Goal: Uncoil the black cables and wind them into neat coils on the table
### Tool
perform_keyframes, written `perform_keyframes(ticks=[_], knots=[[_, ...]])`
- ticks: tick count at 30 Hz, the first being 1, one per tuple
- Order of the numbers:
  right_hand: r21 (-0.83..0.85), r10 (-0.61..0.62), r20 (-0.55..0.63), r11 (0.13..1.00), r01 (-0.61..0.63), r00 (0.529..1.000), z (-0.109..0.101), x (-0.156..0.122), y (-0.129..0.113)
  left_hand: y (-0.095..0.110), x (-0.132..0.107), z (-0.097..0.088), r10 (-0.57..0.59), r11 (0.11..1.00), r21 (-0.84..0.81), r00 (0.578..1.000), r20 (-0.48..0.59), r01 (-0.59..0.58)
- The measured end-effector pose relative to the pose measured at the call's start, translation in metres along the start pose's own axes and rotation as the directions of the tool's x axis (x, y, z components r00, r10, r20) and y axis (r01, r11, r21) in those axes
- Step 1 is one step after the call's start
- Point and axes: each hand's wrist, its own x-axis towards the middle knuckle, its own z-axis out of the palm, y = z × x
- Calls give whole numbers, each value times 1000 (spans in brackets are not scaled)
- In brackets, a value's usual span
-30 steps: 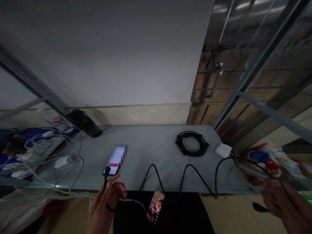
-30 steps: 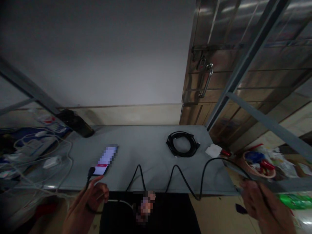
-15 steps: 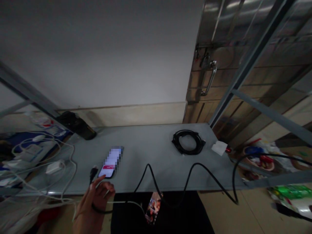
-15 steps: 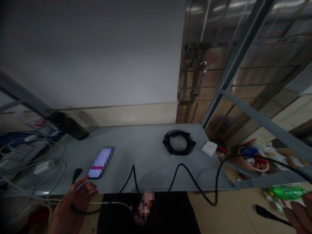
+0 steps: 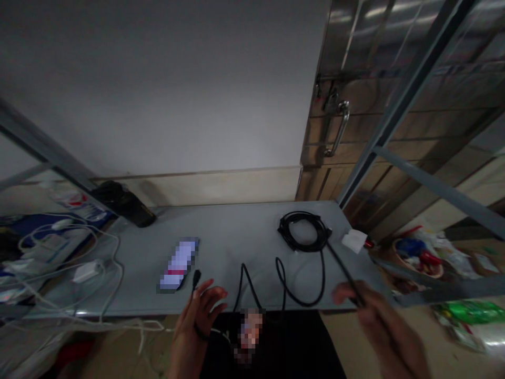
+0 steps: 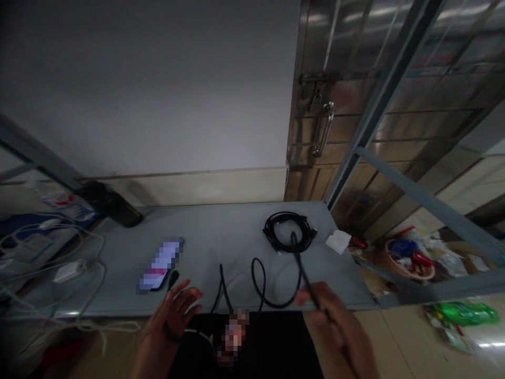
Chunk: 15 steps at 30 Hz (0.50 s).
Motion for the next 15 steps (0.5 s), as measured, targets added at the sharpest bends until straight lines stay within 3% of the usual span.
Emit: perform_keyframes(ticks=[2, 4, 8, 11, 15], knots=[[73, -135, 139, 989, 126, 981, 46, 10, -26, -6, -4, 13, -64, 998, -19, 997, 33, 64], [76, -196, 294, 980, 182, 936, 91, 17, -41, -9, -7, 25, -125, 991, -30, 990, 64, 128], [-24, -269, 422, 951, 307, 866, 162, 16, -37, -12, -7, 39, -172, 982, -72, 984, 40, 174], [-52, -313, 470, 924, 380, 825, 196, 13, -24, -15, -2, 40, -143, 986, -90, 990, -3, 142], [-57, -359, 485, 897, 439, 797, 213, 15, -17, -16, 7, 38, -140, 988, -73, 988, -62, 136]])
